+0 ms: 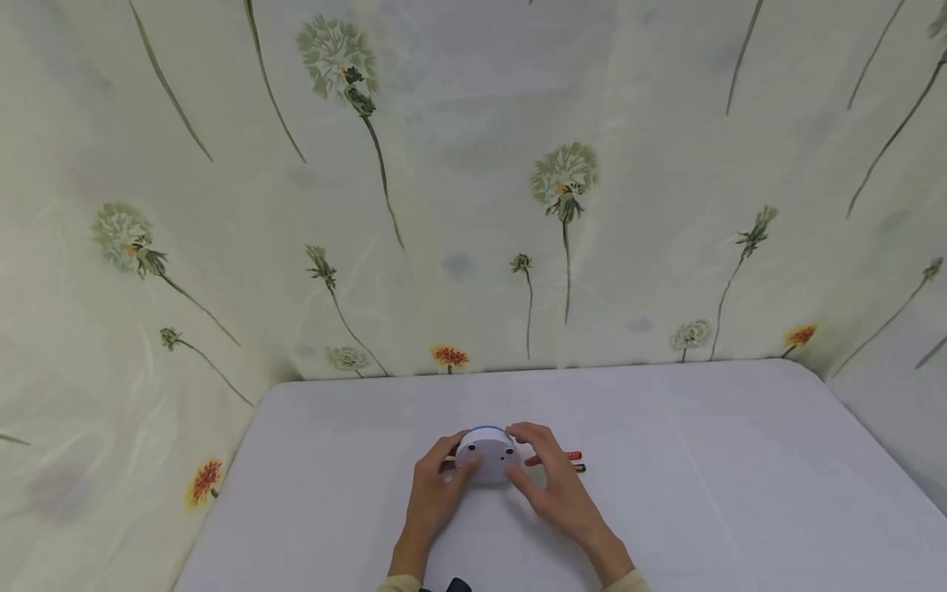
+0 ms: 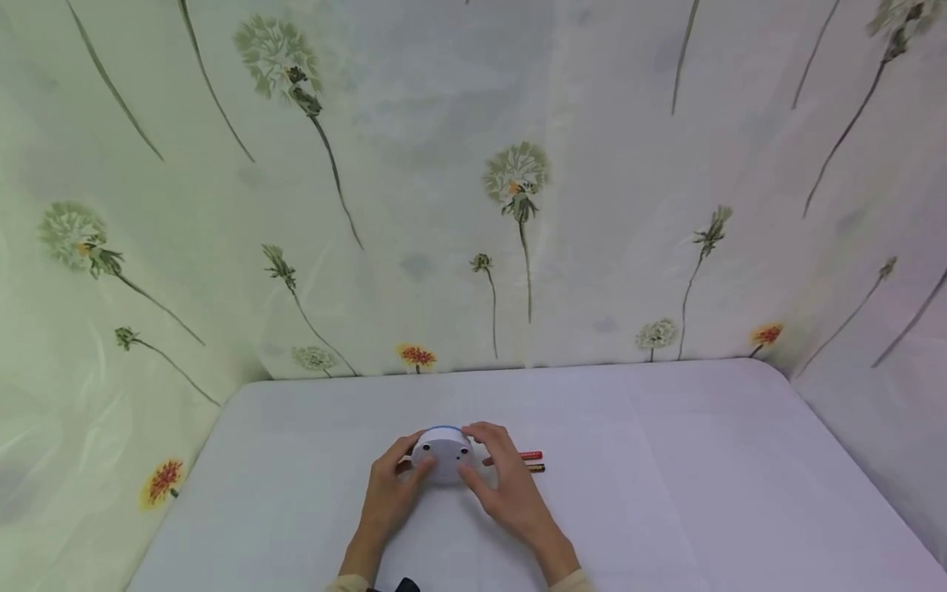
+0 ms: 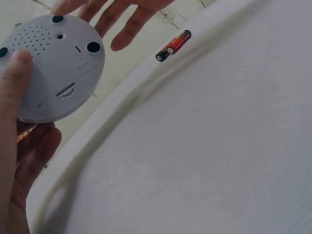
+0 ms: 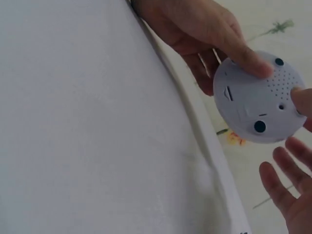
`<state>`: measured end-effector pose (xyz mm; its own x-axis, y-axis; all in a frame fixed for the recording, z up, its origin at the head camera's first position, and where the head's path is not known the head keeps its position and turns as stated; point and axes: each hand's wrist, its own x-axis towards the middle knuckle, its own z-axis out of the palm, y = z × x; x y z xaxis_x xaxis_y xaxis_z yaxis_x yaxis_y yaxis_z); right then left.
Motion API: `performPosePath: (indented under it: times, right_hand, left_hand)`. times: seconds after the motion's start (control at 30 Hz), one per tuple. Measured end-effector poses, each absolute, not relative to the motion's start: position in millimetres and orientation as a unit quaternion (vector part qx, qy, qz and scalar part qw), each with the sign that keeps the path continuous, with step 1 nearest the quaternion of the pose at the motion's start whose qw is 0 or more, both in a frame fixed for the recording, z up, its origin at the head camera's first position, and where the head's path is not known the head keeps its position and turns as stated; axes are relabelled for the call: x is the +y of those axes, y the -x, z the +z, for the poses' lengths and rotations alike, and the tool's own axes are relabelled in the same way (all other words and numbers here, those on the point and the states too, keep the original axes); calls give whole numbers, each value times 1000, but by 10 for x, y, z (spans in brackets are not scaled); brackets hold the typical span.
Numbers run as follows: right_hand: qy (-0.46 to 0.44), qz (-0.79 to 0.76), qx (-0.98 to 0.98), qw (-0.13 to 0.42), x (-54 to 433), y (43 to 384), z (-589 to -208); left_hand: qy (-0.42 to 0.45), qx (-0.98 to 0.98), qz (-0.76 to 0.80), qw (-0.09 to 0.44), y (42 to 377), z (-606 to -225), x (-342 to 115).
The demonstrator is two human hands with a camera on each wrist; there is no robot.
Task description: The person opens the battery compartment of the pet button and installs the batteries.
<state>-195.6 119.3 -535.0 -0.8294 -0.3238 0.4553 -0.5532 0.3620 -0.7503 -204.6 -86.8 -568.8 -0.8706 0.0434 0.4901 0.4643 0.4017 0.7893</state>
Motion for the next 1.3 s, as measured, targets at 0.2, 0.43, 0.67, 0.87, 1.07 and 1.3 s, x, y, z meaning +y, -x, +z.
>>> performPosePath:
  times: [0.2,0.43,0.67,0.87,1.07,1.3]
  right_hand:
    - [-243,512,-819,90,1131,1937,-5377]
    - [-217,526,-818,79,1137,1952,-5413]
    - [-182,546,-815,70,1141,1949,-5420]
    - [-195,556,-805,68,1146,1970,-5434]
    - [-173,574,-798,62,1142,1968,-5432]
    - [-137,569,-810,32,1095,1941,-5474]
  left_hand:
    - [119,-806,-552,179,1961,-5484,-818]
    - [103,-803,-568,148,1967,-5519,-831]
    - [97,-806,-573,112,2032,-5667,-868]
    - [95,-820,-556,94,2031,-5671,-864]
    - [96,-833,-540,77,2038,-5662,-852]
    - [162,-835,-516,96,1971,-5696,-882]
